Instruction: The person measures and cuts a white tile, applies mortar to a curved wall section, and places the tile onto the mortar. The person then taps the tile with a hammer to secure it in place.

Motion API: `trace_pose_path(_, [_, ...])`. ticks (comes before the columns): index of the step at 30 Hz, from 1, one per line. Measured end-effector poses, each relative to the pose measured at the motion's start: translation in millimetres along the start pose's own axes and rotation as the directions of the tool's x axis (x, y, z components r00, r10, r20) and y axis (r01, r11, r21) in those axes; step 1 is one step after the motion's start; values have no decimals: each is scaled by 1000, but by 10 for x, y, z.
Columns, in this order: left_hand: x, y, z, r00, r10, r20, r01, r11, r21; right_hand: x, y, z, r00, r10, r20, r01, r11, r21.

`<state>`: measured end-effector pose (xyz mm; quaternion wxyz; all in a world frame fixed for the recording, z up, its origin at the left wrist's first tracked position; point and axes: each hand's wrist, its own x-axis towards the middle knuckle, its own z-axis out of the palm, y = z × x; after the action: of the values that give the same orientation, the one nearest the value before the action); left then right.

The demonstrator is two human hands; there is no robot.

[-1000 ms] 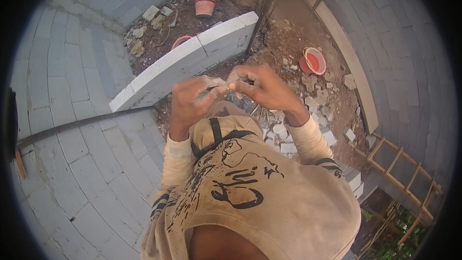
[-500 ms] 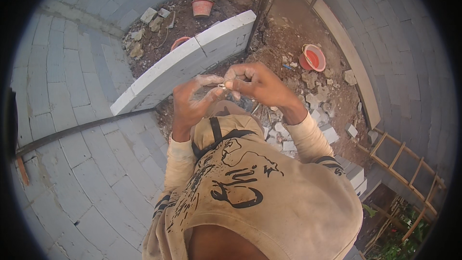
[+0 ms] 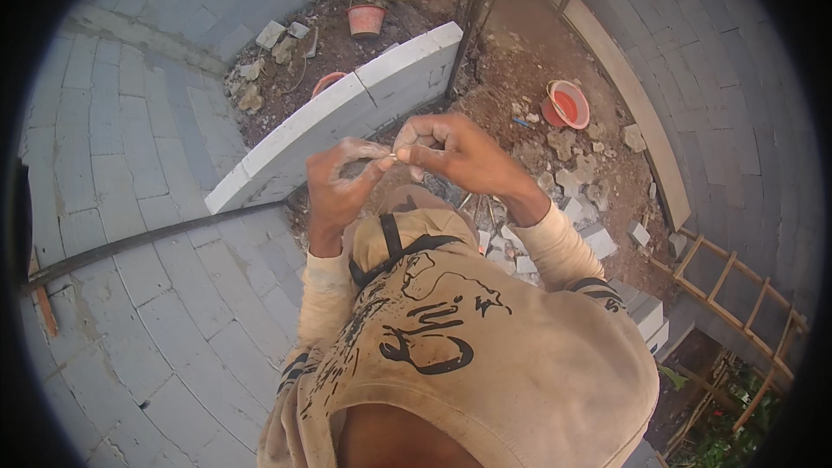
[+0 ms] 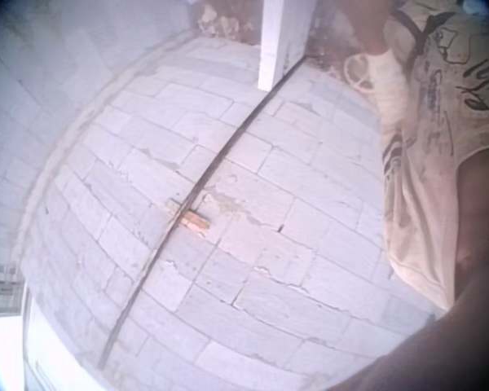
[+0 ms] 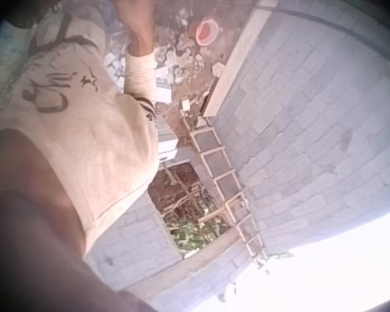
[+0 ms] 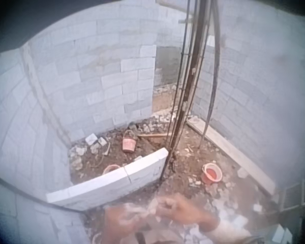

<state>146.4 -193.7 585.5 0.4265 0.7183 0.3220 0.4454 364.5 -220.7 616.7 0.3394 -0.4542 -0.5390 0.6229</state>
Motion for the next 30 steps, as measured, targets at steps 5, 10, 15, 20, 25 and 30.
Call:
trace_pose_path(5, [-85, -110, 51, 988, -152, -18, 133, 913, -386, 8, 1, 19, 999, -33, 20, 31, 992, 121])
trace_pose_path(10, [-132, -161, 92, 977, -212, -35, 172, 868, -466, 16, 5, 32, 1000, -1, -15, 2, 994, 105])
trace_pose_path(15, [-123, -158, 122, 968, -244, -58, 190, 865, -464, 32, 13, 80, 996, -62, -71, 70, 990, 121])
trace_pose_path(20, [-125, -171, 113, 969, -237, -69, 187, 887, -423, 33, 11, 128, 993, -4, -114, 15, 995, 98])
trace_pose_path(25, [-137, -262, 92, 968, -245, -63, 185, 856, -482, 29, 12, 133, 992, -31, -123, 23, 998, -66])
trace_pose_path(30, [-162, -328, 79, 962, -272, -37, 209, 814, -542, 37, 12, 126, 985, -102, -139, 57, 955, -291])
